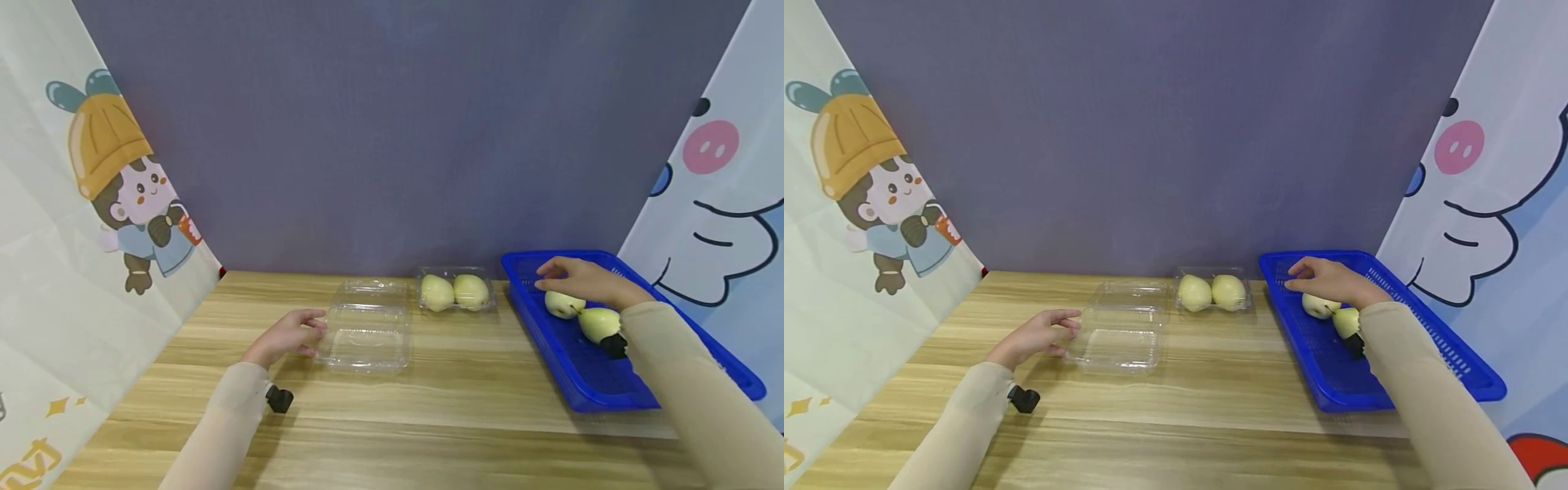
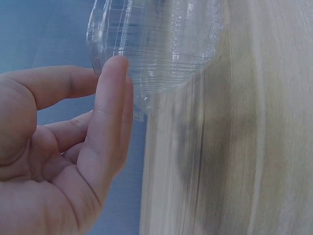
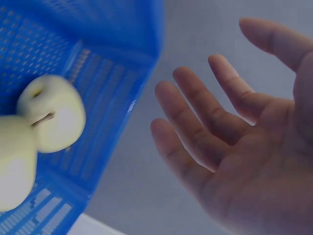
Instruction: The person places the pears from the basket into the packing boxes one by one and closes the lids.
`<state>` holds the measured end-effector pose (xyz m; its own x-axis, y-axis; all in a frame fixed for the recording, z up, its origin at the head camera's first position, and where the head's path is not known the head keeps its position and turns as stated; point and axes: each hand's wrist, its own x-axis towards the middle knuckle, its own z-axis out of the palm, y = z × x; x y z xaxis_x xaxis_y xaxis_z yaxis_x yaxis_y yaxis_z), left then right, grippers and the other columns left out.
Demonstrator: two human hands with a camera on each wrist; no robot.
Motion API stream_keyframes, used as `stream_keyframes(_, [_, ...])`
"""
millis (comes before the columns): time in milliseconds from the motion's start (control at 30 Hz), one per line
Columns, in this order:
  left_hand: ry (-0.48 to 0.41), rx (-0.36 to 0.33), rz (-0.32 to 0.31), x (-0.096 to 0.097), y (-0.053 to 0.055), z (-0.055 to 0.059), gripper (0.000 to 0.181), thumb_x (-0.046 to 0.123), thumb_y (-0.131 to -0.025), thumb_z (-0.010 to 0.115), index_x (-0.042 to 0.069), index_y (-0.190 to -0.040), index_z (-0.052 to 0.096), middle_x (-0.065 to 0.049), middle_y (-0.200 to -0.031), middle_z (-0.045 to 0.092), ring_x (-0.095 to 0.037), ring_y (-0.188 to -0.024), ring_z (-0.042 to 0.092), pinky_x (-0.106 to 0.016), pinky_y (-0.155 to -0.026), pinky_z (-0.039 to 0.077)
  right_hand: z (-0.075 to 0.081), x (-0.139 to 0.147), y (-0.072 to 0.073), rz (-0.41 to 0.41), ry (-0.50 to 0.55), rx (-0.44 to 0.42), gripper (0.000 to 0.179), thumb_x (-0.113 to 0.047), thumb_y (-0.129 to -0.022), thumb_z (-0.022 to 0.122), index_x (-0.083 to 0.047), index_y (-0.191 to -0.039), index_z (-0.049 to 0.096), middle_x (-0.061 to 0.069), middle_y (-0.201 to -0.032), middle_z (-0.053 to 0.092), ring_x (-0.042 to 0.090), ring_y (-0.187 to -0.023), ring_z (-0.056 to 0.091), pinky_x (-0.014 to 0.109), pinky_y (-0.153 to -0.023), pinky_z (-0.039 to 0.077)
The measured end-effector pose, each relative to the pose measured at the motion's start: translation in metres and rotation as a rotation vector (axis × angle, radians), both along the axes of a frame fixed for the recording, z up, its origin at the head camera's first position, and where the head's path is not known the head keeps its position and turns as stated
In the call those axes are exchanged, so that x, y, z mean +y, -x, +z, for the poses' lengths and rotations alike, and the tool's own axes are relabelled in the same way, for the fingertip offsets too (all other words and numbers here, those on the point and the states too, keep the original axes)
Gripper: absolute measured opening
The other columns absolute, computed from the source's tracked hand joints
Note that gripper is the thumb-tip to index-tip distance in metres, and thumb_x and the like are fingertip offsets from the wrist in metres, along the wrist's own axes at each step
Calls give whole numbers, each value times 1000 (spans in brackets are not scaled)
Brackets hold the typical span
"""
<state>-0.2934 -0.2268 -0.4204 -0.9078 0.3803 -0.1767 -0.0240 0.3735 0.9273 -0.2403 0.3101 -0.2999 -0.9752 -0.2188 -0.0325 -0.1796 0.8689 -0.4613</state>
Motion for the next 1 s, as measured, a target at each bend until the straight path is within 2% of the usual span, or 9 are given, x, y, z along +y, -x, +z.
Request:
stream_keyframes(367, [-1,2,-3,0,1,1,55,2,-102,54,-6,-152,33,-28,-138,47,-34,-105,60,-34,-72,61,-17,36,7,-3,-14,-23,49,-27,-98,62,12,-127,54,30,-121,62,49,-115,55,58,-93,49])
stream_keyframes(700, [-3,3,-8,1,1,2,56,2,-102,55,-6,-152,32,-29,-138,47,-34,-105,60,-34,-72,61,-25,56,11,-3,-106,-126,56,-26,-94,68,19,-123,51,45,-122,52,59,-115,50,62,-93,49])
stream_keyframes(1000, [-10,3,-8,1,2,0,56,3,-102,55,-6,-152,32,-29,-137,47,-34,-106,60,-34,-71,61,-33,74,12,5,-131,-175,64,-24,-89,69,23,-126,47,43,-127,50,60,-117,47,63,-95,47])
